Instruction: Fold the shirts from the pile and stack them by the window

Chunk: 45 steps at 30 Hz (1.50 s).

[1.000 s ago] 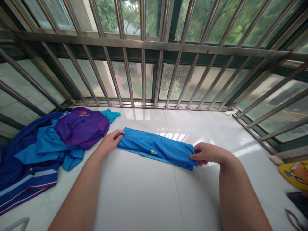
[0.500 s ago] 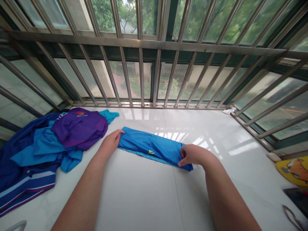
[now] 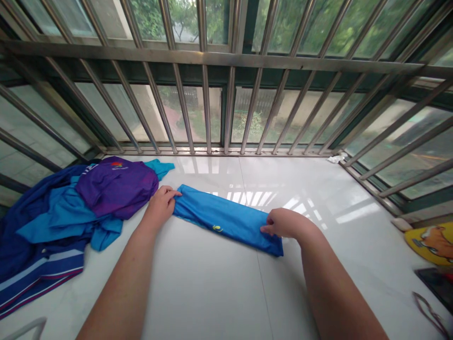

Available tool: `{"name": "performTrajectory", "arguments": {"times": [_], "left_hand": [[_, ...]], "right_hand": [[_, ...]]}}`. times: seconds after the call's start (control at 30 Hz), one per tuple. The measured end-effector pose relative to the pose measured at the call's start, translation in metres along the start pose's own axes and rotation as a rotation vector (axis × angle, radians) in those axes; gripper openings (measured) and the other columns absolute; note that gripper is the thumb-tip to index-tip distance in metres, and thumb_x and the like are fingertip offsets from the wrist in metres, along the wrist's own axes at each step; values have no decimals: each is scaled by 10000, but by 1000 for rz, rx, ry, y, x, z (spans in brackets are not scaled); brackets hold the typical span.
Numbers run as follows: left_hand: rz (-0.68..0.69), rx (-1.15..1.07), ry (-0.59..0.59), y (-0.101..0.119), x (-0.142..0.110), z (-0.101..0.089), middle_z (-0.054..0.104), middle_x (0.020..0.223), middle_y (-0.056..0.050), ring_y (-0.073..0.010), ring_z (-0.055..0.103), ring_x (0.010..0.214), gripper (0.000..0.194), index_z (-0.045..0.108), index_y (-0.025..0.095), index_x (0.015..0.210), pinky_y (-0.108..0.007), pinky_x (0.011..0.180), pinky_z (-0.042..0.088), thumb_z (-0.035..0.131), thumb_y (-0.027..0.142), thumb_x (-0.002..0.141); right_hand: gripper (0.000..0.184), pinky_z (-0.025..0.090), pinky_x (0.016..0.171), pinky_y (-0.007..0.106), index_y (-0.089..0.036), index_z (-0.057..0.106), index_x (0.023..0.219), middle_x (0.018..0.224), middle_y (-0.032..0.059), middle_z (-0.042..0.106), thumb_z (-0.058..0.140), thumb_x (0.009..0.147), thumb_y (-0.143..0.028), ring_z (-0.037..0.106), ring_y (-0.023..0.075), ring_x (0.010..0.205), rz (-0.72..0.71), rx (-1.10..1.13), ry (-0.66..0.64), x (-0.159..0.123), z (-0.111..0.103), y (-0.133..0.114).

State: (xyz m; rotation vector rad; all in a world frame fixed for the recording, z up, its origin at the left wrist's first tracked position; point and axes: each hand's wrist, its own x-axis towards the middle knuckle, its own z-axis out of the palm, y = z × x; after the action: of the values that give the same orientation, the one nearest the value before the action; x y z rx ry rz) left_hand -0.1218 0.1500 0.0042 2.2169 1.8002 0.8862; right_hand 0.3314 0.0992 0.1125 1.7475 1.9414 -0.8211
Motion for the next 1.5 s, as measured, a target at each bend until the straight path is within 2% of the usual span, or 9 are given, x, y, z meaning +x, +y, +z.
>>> {"name": "performTrajectory", "arguments": {"times": [0.13, 0.27, 0.47, 0.63, 0.8, 0.93, 1.03, 1.2, 1.5], "left_hand": [[81, -98, 40, 8, 3, 0, 723, 1368, -121, -310, 633, 1324, 373, 791, 234, 1182, -497, 1226, 440, 478, 271, 983], [106, -208, -130, 9, 1, 6, 728, 1430, -117, -315, 624, 1384, 374, 780, 258, 1259, -509, 1266, 420, 586, 445, 1000], [22, -327, -212, 7, -1, 2, 713, 1443, -127, -348, 624, 1389, 569, 809, 273, 1203, -532, 1275, 418, 883, 612, 753], [3, -394, -195, 19, 0, -2, 702, 1446, -123, -346, 627, 1385, 583, 822, 279, 1173, -536, 1270, 422, 921, 618, 708], [-87, -456, -180, 40, 0, 0, 773, 1221, -100, -271, 716, 1071, 507, 827, 260, 1125, -410, 969, 593, 841, 643, 793], [-263, -636, -296, 54, -1, 10, 777, 902, -54, -188, 656, 736, 562, 805, 225, 1159, -309, 650, 547, 806, 671, 817], [-369, -820, -414, 61, -2, 16, 803, 925, -89, -212, 707, 746, 630, 777, 206, 1172, -309, 595, 556, 830, 701, 786], [-460, -1060, -522, 67, -6, 18, 811, 1199, -171, -268, 788, 1001, 656, 766, 188, 1220, -422, 887, 654, 860, 690, 808], [-580, -1335, -510, 60, -4, 16, 812, 1212, -200, -240, 795, 998, 495, 776, 138, 1218, -402, 965, 651, 789, 553, 948]], "right_hand": [[305, 496, 799, 345, -220, 759, 1044, 1114, 131, 773, 761, 942, -507, 722, 315, 1042, -12, -79, 309, 10, 9, -10], [747, 538, 905, 387, -172, 657, 1375, 1387, 221, 678, 943, 768, -500, 670, 398, 1251, 111, -95, 315, 18, 17, -4], [227, 536, 821, 374, -197, 810, 1002, 1063, 149, 807, 825, 854, -369, 768, 345, 998, 131, -24, 95, 20, 4, 23], [336, 534, 881, 378, -147, 805, 1067, 1171, 202, 800, 581, 1014, -391, 756, 351, 1094, 239, 22, 288, 26, -14, 67], [516, 560, 885, 385, -98, 704, 1285, 1193, 244, 781, 479, 1071, -511, 761, 346, 1083, 451, 241, 521, 26, -18, 104], [834, 568, 743, 356, -112, 498, 1520, 1081, 184, 789, 819, 850, -490, 770, 323, 913, 340, 315, 353, 13, -9, 108], [887, 534, 671, 315, -149, 432, 1554, 992, 122, 775, 847, 792, -333, 750, 285, 819, 284, 299, 337, 6, -10, 96], [767, 533, 629, 288, -235, 420, 1527, 1142, 111, 756, 753, 887, -493, 730, 243, 816, 134, 597, 682, 3, -17, 48], [490, 551, 989, 403, -251, 546, 1453, 1274, 116, 759, 652, 982, -334, 730, 314, 1159, -88, 485, 794, 24, -6, -108]]}}
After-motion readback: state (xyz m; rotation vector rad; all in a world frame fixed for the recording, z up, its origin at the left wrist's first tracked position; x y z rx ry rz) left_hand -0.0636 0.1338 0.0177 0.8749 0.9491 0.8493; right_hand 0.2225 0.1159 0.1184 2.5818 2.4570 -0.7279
